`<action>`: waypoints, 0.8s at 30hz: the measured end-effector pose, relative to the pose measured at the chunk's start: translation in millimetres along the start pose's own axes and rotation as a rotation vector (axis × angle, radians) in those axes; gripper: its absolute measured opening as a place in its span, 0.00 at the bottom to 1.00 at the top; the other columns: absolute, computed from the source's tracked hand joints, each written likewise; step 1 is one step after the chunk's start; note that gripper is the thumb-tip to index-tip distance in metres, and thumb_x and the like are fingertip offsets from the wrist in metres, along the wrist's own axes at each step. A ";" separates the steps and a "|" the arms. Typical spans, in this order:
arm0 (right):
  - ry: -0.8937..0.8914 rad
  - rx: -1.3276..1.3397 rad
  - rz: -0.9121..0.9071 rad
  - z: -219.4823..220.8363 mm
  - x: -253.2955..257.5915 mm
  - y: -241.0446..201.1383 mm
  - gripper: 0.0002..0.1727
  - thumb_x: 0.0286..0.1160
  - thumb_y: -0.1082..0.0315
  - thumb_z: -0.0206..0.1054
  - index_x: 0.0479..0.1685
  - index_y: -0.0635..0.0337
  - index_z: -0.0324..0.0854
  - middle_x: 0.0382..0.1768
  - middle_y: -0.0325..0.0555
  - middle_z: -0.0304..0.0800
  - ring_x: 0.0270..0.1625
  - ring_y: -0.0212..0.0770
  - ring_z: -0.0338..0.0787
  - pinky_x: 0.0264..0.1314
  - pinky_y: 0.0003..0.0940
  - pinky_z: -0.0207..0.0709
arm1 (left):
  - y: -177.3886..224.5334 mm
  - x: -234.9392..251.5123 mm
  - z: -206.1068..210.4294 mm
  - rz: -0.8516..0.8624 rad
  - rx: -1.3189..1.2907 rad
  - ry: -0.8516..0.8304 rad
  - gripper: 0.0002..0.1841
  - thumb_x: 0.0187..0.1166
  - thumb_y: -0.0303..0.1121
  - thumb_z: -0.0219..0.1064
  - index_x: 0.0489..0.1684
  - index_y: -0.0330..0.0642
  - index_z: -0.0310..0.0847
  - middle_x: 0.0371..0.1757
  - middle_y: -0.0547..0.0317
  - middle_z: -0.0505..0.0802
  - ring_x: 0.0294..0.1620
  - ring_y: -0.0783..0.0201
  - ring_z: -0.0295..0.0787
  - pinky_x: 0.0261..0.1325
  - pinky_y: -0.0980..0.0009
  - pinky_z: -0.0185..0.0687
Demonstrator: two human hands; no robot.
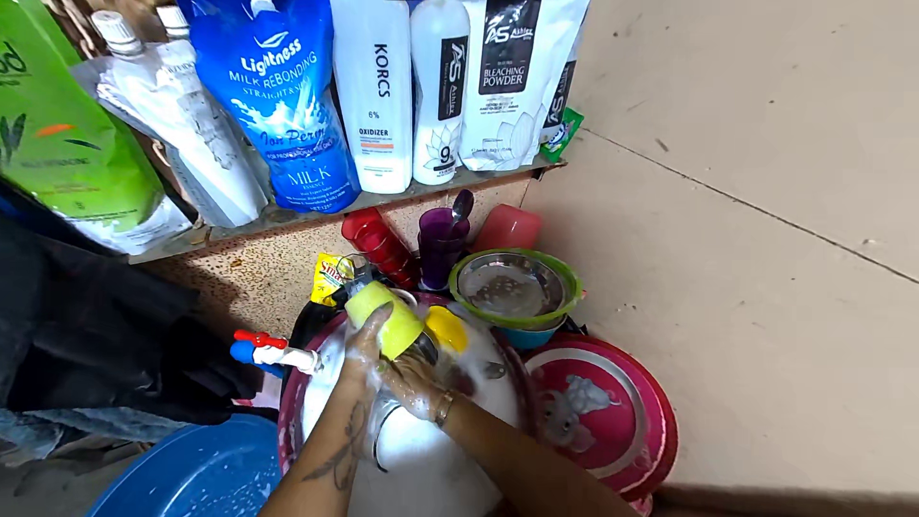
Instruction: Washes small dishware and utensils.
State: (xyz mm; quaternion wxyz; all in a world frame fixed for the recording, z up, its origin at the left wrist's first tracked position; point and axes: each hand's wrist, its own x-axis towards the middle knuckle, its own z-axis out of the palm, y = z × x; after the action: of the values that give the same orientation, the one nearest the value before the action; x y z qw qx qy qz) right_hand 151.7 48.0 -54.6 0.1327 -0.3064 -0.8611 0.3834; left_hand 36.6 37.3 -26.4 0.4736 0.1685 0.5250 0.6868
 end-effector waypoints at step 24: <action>0.515 1.013 0.558 6.3 31.2 -44.0 0.27 0.97 0.60 0.45 0.89 0.62 0.60 0.90 0.56 0.60 0.90 0.49 0.61 0.90 0.51 0.57 | -41.2 15.0 -19.4 -0.143 -0.426 0.197 0.26 0.88 0.58 0.50 0.70 0.50 0.75 0.56 0.53 0.91 0.56 0.56 0.90 0.55 0.51 0.88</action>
State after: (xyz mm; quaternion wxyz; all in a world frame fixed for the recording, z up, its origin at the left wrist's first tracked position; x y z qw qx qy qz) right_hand 105.8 41.2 -26.4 0.3592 -0.5009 -0.4010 0.6777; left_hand 34.6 38.9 -74.2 0.4921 -0.0406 0.4227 0.7599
